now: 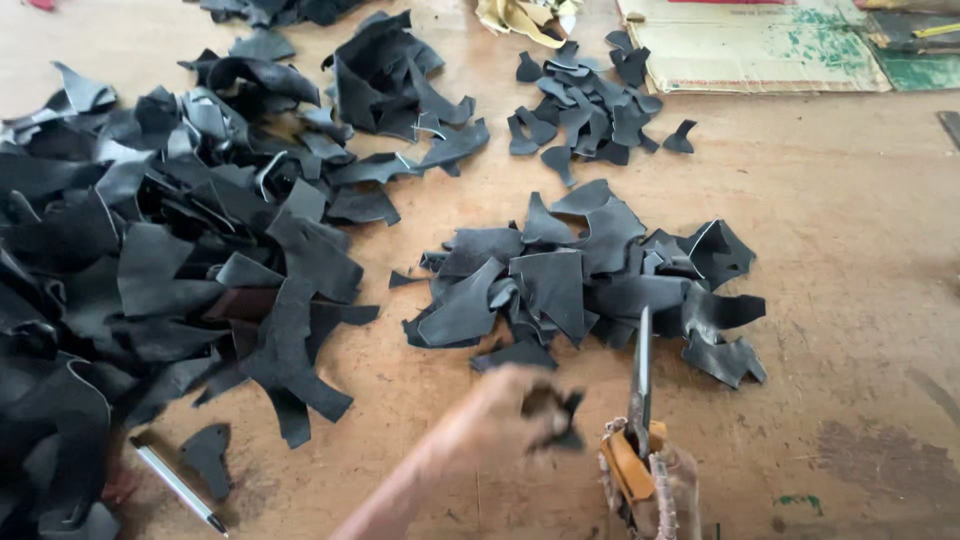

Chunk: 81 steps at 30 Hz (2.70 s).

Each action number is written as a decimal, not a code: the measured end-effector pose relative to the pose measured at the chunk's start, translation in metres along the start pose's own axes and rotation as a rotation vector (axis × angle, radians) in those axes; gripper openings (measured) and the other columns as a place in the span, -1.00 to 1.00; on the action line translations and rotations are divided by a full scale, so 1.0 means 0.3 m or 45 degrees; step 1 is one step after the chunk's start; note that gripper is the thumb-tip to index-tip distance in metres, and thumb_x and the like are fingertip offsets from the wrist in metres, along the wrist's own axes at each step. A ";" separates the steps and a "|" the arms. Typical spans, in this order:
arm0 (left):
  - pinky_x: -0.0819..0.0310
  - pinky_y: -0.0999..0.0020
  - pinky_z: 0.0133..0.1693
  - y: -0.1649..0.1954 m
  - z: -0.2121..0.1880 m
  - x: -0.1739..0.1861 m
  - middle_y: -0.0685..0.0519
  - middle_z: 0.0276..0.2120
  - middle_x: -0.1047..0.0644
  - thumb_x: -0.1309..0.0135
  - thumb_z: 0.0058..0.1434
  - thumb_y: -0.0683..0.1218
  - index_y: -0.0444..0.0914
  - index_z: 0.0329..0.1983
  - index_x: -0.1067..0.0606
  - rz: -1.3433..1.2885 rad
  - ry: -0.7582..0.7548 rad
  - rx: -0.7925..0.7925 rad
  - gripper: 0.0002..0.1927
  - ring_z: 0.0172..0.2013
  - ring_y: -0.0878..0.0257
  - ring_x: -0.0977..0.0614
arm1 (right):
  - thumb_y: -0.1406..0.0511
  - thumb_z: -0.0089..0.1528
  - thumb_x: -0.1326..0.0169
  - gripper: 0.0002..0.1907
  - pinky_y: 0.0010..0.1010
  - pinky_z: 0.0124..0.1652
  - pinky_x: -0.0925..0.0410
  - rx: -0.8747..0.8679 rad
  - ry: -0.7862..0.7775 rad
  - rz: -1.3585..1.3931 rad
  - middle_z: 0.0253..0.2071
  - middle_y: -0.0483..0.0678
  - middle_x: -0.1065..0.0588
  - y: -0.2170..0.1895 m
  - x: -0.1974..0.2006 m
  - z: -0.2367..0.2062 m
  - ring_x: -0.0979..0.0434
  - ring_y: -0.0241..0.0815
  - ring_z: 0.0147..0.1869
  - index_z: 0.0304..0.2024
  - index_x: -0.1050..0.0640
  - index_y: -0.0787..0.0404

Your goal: The person uses shears to cut black leather pieces on a wooden workbench. They repeatedly pick up pieces, trim edges, and place the cut pieces into a growing pile.

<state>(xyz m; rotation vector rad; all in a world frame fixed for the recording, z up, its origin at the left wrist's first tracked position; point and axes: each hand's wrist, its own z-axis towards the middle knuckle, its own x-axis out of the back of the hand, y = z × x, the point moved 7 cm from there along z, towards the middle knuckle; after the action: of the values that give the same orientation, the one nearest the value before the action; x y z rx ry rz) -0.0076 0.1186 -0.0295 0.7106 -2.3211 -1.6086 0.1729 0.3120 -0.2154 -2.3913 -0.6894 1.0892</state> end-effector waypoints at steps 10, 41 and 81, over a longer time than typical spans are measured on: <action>-0.58 0.32 -0.24 0.193 0.051 0.199 0.00 -0.17 -0.62 -0.21 0.28 -0.21 -0.30 0.01 -0.53 0.473 0.832 -0.646 -0.75 -0.31 0.15 -0.66 | 0.04 0.16 0.01 -0.42 -0.24 -0.59 -0.44 -0.038 0.013 0.038 -0.39 0.23 -0.54 0.008 -0.031 -0.034 -0.54 0.02 -0.60 -0.02 -0.48 0.41; -0.57 0.33 -0.30 -0.040 -0.076 0.089 -0.02 -0.35 -0.62 -0.24 0.28 -0.17 -0.29 -0.18 -0.46 0.049 0.593 -0.214 -0.82 -0.32 0.23 -0.66 | 0.14 0.16 -0.13 -0.39 -0.32 -0.61 -0.47 -0.031 -0.054 -0.107 -0.30 0.22 -0.58 0.013 -0.052 -0.134 -0.59 -0.05 -0.56 0.10 -0.45 0.47; -0.62 0.45 -0.28 0.038 -0.136 0.109 0.08 -0.32 -0.61 -0.32 0.14 -0.27 -0.34 -0.15 -0.56 -1.038 0.735 -0.631 -0.77 -0.37 0.36 -0.61 | 0.12 0.21 -0.04 -0.60 -0.44 -0.25 -0.37 0.163 -0.156 -1.194 -0.28 -0.10 -0.48 -0.138 -0.621 -0.188 -0.49 -0.27 -0.26 0.04 -0.51 0.16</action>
<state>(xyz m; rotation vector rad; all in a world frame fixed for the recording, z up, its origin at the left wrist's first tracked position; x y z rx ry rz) -0.0203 0.0720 -0.0065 1.8165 -1.1942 -1.8006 0.0999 0.2246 -0.0520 -1.5578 -1.5084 0.8058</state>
